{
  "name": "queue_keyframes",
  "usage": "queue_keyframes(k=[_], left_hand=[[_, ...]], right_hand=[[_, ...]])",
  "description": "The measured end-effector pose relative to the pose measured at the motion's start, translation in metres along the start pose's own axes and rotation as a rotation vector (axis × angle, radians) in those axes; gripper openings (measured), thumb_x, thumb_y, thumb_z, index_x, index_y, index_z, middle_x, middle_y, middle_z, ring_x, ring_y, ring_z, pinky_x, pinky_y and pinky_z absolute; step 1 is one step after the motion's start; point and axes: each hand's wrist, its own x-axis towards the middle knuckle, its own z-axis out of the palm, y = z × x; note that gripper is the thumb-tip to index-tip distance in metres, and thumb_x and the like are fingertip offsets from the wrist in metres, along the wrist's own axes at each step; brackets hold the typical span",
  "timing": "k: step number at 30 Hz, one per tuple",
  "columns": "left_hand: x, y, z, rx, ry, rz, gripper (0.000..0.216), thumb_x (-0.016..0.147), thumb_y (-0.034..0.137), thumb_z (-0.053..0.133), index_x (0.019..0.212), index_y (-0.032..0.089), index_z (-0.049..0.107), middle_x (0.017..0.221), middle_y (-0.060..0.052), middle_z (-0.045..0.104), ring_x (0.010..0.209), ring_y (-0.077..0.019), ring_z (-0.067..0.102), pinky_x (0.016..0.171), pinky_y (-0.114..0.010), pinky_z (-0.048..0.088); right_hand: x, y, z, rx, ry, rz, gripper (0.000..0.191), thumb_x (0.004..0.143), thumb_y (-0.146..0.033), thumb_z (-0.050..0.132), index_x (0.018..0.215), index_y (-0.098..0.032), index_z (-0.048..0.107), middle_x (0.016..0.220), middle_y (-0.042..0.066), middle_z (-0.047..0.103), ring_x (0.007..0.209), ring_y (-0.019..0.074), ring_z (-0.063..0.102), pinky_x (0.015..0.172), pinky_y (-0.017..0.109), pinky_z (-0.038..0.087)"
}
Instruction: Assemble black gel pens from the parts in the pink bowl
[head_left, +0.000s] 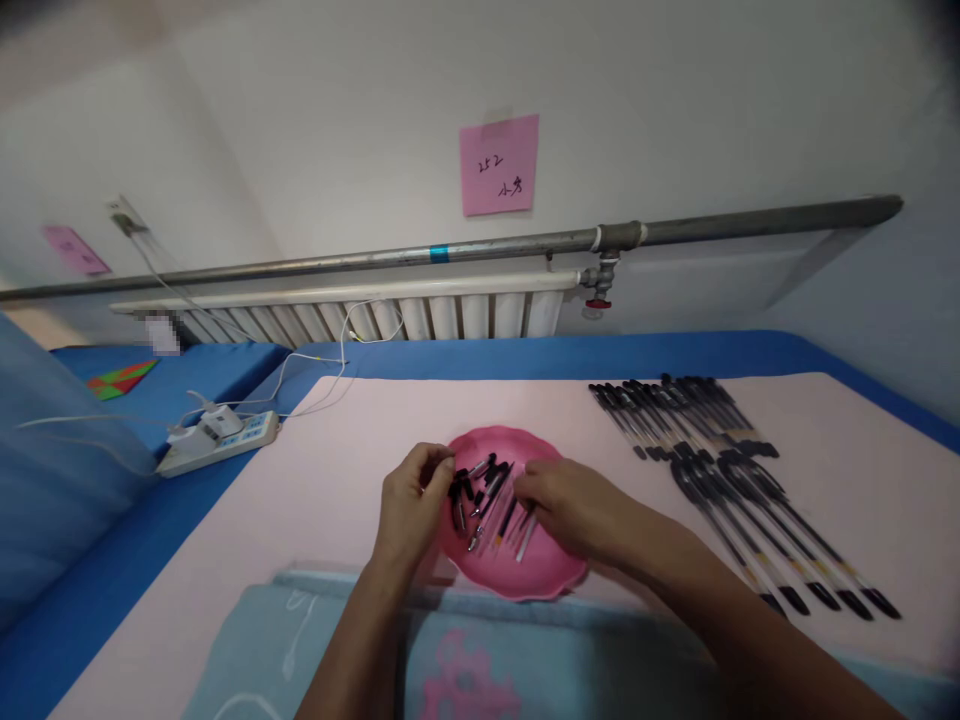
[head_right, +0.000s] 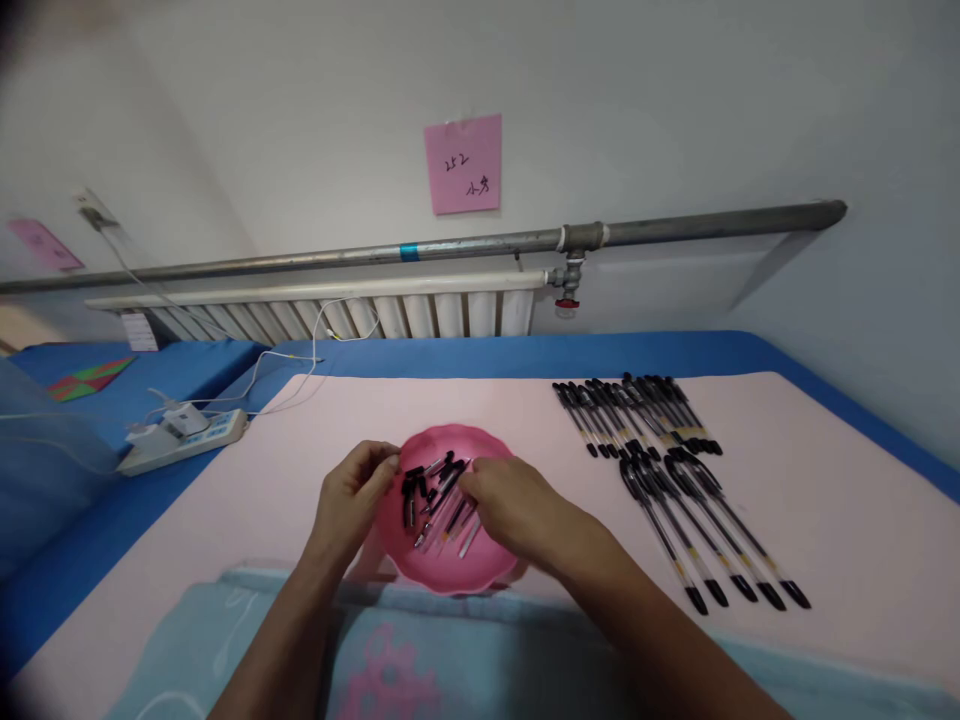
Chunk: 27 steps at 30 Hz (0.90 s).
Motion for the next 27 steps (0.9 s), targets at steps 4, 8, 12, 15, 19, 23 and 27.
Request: queue_keyframes(k=[4,8,12,15,19,23,27], left_hand=[[0.0,0.006,0.0,-0.281,-0.105,-0.146,0.017,0.075,0.034,0.061,0.074,0.017,0.062,0.061,0.002,0.058,0.049,-0.0086,0.047,0.049,-0.02,0.037],[-0.007,0.014,0.004,-0.263,-0.315,-0.216,0.02,0.07,0.034,0.067,0.077,0.016,0.061,0.062,0.002,0.06,0.05,-0.0093,0.051,0.049,-0.021,0.039],[-0.015,0.014,0.007,-0.1,-0.439,-0.186,0.013,0.067,0.024,0.068,0.073,0.017,0.059,0.058,0.003,0.061,0.053,-0.0116,0.054,0.053,-0.023,0.04],[-0.017,0.01,0.007,-0.022,-0.47,-0.144,0.004,0.07,0.02,0.062,0.07,0.018,0.059,0.059,0.002,0.062,0.054,-0.0126,0.055,0.053,-0.024,0.04],[-0.016,0.01,0.008,-0.05,-0.439,-0.172,0.005,0.067,0.015,0.06,0.07,0.018,0.061,0.058,0.001,0.063,0.054,-0.0124,0.056,0.053,-0.023,0.041],[-0.013,0.014,0.01,-0.241,-0.424,-0.3,0.01,0.061,0.014,0.064,0.071,0.016,0.061,0.054,0.002,0.062,0.043,-0.0104,0.053,0.047,-0.022,0.041],[-0.012,0.014,0.01,-0.436,-0.347,-0.375,0.018,0.061,0.018,0.07,0.075,0.014,0.061,0.049,0.002,0.061,0.036,-0.0098,0.05,0.04,-0.021,0.04]], right_hand=[[0.001,-0.006,-0.016,-0.034,0.161,-0.038,0.023,0.082,-0.009,0.043,0.085,-0.02,0.063,0.085,0.005,0.063,0.073,0.0169,0.055,0.064,0.026,0.039],[0.001,-0.023,-0.018,-0.138,0.247,-0.147,0.022,0.083,-0.008,0.044,0.084,-0.017,0.064,0.081,0.006,0.063,0.071,0.0172,0.054,0.062,0.027,0.036],[-0.002,-0.036,-0.016,-0.172,0.202,-0.216,0.017,0.077,-0.007,0.052,0.083,-0.015,0.066,0.073,0.005,0.063,0.064,0.0181,0.053,0.057,0.028,0.033],[-0.003,-0.037,-0.014,-0.177,0.185,-0.207,0.016,0.072,-0.006,0.056,0.08,-0.015,0.066,0.073,0.006,0.063,0.064,0.0188,0.053,0.057,0.029,0.034],[-0.001,-0.033,-0.011,-0.119,0.189,-0.192,0.018,0.076,-0.007,0.052,0.084,-0.015,0.065,0.077,0.006,0.063,0.067,0.0189,0.054,0.059,0.029,0.036],[0.002,-0.031,-0.011,-0.01,0.27,-0.211,0.021,0.081,-0.006,0.044,0.084,-0.015,0.063,0.085,0.007,0.061,0.076,0.0182,0.055,0.065,0.029,0.042],[0.0,-0.032,-0.019,0.173,0.558,-0.173,0.022,0.084,-0.009,0.043,0.095,-0.015,0.061,0.101,0.011,0.06,0.092,0.0192,0.055,0.078,0.032,0.045]])
